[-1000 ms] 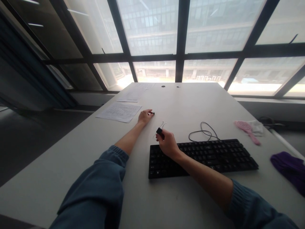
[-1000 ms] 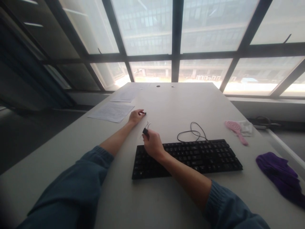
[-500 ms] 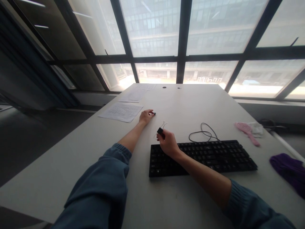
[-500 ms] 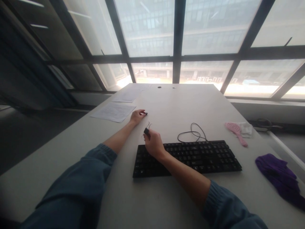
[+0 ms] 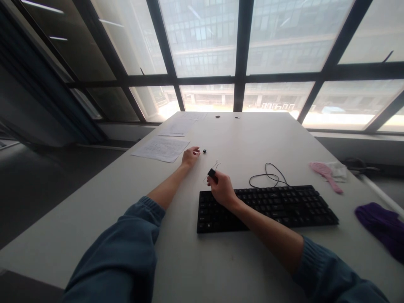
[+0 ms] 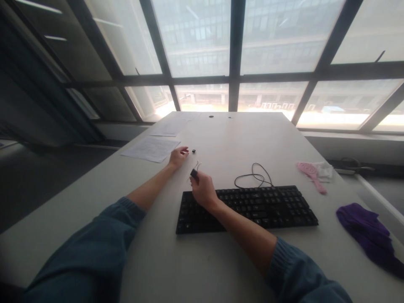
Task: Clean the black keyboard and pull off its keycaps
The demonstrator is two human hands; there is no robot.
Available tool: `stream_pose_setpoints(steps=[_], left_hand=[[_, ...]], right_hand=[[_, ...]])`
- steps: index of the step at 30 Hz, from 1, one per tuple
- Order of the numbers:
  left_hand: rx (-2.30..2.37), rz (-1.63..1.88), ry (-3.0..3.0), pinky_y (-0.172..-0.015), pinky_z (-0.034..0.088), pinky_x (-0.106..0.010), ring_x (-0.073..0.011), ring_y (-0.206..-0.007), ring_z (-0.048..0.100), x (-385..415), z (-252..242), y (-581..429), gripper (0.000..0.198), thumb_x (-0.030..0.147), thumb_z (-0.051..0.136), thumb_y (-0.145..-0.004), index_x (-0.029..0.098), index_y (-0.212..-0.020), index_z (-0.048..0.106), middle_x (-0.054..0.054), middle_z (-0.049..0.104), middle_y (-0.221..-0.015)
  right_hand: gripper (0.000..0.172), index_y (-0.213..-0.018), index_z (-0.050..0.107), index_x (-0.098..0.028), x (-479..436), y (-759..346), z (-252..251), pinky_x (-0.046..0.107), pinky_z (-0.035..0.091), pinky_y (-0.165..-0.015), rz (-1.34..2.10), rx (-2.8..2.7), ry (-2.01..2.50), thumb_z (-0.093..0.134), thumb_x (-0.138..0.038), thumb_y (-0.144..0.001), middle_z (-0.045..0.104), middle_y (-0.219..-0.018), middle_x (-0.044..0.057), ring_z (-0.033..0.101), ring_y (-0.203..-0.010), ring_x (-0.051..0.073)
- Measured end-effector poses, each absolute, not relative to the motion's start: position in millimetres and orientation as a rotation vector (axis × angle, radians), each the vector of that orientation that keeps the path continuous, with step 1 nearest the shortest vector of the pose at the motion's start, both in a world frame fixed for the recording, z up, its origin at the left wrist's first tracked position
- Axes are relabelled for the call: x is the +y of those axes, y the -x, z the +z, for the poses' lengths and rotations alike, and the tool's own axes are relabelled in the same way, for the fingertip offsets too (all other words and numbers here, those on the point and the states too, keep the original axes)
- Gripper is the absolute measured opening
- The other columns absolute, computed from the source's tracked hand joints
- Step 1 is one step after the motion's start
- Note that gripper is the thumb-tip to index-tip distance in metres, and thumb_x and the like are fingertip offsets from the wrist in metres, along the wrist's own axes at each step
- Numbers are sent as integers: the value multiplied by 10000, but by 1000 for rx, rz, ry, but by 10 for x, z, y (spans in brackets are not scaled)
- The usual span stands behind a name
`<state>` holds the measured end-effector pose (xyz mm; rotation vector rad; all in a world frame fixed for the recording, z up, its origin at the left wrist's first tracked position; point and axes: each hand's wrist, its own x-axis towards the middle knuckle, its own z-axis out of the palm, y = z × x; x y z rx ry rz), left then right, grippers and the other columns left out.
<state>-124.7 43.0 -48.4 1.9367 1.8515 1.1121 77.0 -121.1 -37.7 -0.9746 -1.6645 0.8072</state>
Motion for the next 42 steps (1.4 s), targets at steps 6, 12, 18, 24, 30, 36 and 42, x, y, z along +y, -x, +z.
stream_pose_setpoints(steps=[6, 12, 18, 24, 30, 36, 42], left_hand=[[1737, 1115, -1978, -786, 568, -293, -182, -822, 707, -243, -356, 1258, 278, 221, 622, -866, 140, -1112, 723, -95, 768, -1050], [1494, 1065, -1960, -730, 563, -289, -196, -868, 711, -1209, -272, 1076, 251, 328, 602, -910, 192, -1063, 747, -57, 779, -1009], [1377, 1152, -1934, -705, 541, -262, -183, -892, 695, -1668, -204, 841, 221, 312, 598, -934, 205, -1058, 747, -51, 763, -1034], [1294, 1208, -1925, -727, 538, -267, -178, -870, 689, -1675, -262, 755, 183, 285, 630, -928, 200, -1023, 760, -53, 757, -971], [1252, 1224, -1939, -734, 531, -278, -180, -861, 681, -1664, -374, 765, 202, 312, 647, -934, 218, -1064, 769, -57, 750, -983], [1246, 1194, -1993, -784, 520, -295, -187, -889, 678, -1646, -404, 777, 205, 317, 639, -945, 241, -1076, 776, -56, 749, -981], [1217, 1203, -1992, -827, 521, -315, -204, -916, 686, -1645, -414, 769, 203, 322, 632, -948, 234, -1042, 788, -66, 758, -987]], right_hand=[[116, -828, 583, -196, -1197, -748, -367, 278, 498, -648, 900, -1535, 931, 545, -265, -912, 698, -752, 38, 671, -664, 174], [127, -958, 492, -234, -1187, -794, -229, 282, 516, -634, 1021, -1433, 828, 584, -266, -877, 685, -743, -13, 674, -634, 167], [100, -926, 523, -230, -1211, -1031, -191, 276, 483, -644, 957, -1753, 898, 559, -177, -849, 671, -737, -14, 654, -653, 162], [106, -936, 521, -231, -1247, -1100, -240, 256, 433, -649, 900, -1905, 949, 535, -156, -862, 667, -752, -16, 619, -681, 155], [102, -934, 531, -227, -1261, -1112, -158, 251, 399, -663, 813, -2037, 1009, 526, -143, -876, 676, -790, 6, 610, -719, 167], [124, -952, 562, -227, -1303, -1155, -66, 259, 382, -693, 672, -2166, 1054, 545, -128, -878, 689, -835, 29, 610, -757, 183], [92, -871, 548, -221, -1358, -1178, -43, 258, 368, -691, 616, -2209, 1040, 541, -132, -895, 675, -814, 30, 591, -751, 178]])
